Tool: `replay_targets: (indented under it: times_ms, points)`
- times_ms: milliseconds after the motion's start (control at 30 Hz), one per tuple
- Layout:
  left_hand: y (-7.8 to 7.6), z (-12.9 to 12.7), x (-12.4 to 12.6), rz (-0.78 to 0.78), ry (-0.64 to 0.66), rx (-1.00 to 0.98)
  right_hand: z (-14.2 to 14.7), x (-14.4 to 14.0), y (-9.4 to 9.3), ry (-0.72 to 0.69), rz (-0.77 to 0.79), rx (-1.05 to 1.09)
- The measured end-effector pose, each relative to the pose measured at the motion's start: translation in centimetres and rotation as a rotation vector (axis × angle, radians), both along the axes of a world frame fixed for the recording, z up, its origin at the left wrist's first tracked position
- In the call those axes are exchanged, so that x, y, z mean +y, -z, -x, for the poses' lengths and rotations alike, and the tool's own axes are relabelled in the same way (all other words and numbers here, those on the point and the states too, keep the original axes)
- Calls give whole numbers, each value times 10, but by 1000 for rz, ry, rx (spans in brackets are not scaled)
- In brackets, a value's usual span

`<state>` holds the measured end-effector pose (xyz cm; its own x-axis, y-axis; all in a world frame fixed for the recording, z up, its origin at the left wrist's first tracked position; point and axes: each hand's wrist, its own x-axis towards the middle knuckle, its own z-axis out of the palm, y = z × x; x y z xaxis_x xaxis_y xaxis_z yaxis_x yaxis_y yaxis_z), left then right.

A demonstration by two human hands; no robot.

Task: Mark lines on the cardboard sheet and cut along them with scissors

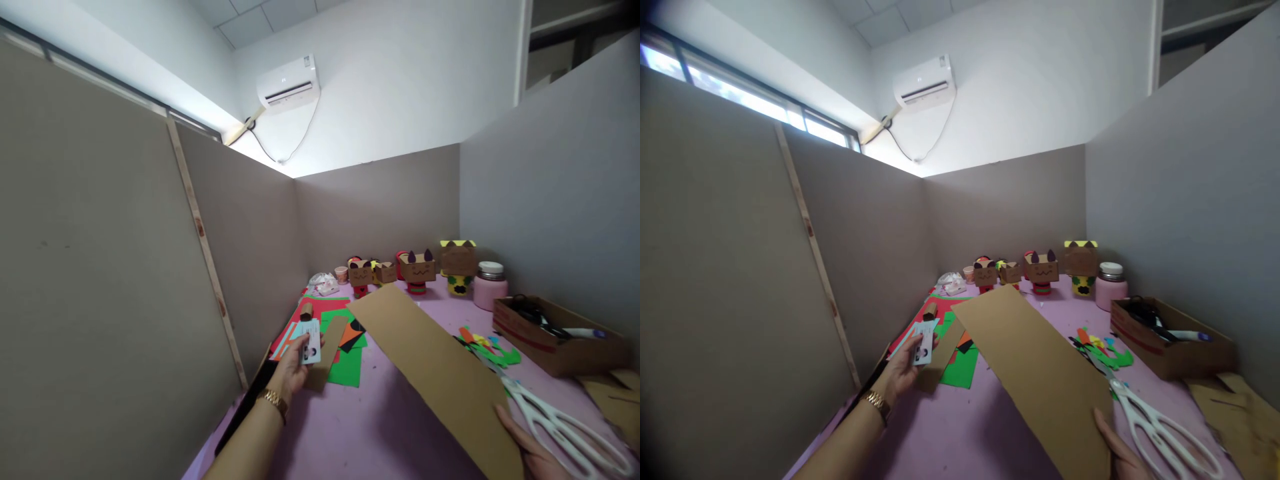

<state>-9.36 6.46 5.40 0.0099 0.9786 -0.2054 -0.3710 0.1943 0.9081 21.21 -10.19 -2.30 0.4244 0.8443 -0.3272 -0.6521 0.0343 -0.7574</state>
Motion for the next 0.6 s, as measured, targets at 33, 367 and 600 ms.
replay_targets:
  times_ms: [33,367,600]
  points:
    - [-1,-3,-12,7,46,-33,5,-2,-5,-55,-9,63]
    - [2,-26,-90,87,138,-152,23,7,-9,-49,-209,205]
    - [34,-39,-102,273,139,-180,13,17,-6,-177,-155,149]
